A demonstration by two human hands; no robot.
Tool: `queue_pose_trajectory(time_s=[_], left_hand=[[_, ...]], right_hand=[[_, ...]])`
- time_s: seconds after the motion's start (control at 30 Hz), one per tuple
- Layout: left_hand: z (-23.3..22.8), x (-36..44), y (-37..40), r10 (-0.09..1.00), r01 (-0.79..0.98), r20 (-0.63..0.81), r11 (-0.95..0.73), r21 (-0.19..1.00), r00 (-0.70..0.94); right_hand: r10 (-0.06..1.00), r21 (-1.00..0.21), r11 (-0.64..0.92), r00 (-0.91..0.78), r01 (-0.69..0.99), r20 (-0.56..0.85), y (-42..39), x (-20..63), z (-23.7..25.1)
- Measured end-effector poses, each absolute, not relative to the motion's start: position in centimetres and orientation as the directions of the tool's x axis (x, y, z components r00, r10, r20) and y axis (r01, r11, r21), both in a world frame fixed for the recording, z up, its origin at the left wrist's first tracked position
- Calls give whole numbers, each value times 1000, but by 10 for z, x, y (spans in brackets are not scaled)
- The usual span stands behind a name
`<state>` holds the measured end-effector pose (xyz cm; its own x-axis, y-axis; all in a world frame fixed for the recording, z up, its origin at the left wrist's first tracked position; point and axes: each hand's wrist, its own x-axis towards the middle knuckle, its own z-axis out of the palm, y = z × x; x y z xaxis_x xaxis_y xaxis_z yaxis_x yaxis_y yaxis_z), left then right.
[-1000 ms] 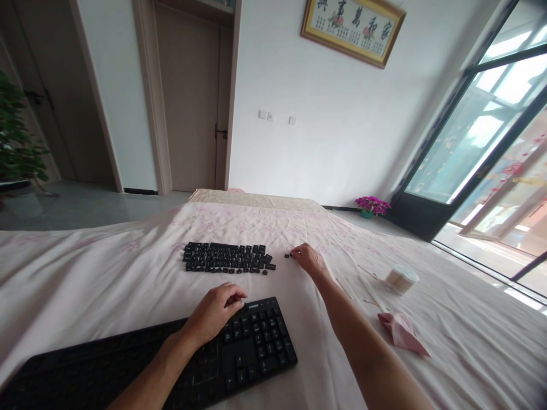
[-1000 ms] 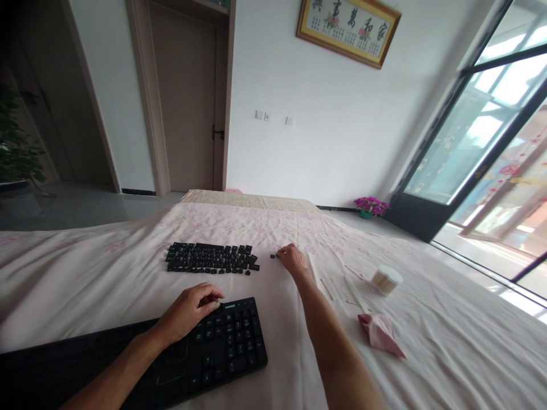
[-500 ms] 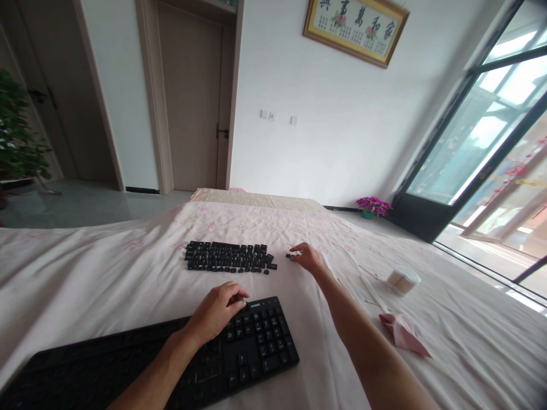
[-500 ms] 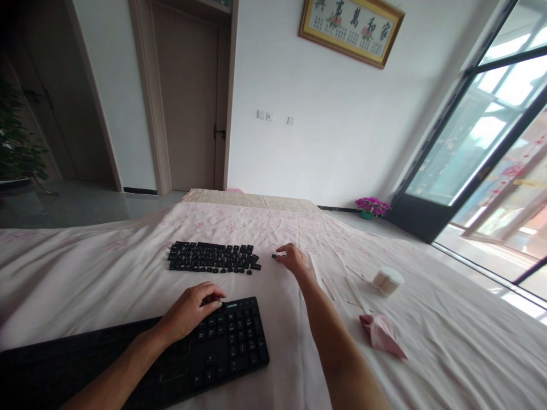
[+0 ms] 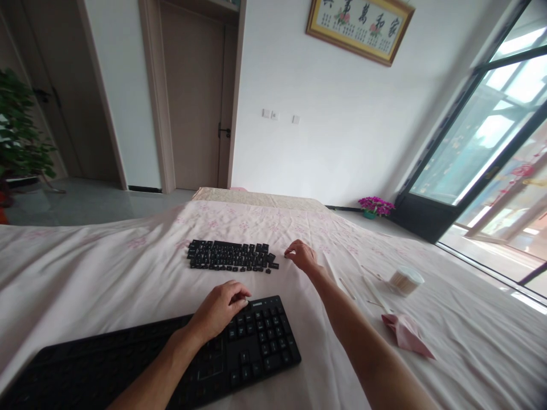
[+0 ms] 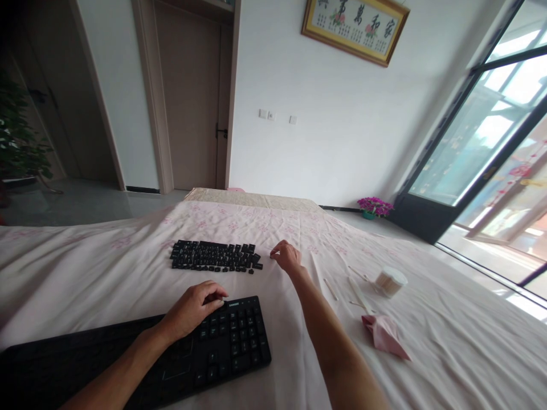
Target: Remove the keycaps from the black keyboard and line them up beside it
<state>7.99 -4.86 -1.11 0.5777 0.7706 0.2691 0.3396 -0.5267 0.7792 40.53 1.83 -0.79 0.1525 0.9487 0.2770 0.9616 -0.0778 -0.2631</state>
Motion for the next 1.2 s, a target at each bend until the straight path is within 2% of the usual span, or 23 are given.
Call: queue_pose_trajectory(time_s=[0.3,0.97,1.2], left_hand=[[-9,80,-48,766,347,264,-532,773,586],[-13,80,-47,768,346,272,-534,772,580],[-14,80,-46,767,350,268,-535,769,583]], right_hand=[[940,-274,-163,234,948,248,10,432,-7],[979,-190,-27,65,981,194,-17,410,2],[971,-173,-121,153,978,184,-2,410,3]])
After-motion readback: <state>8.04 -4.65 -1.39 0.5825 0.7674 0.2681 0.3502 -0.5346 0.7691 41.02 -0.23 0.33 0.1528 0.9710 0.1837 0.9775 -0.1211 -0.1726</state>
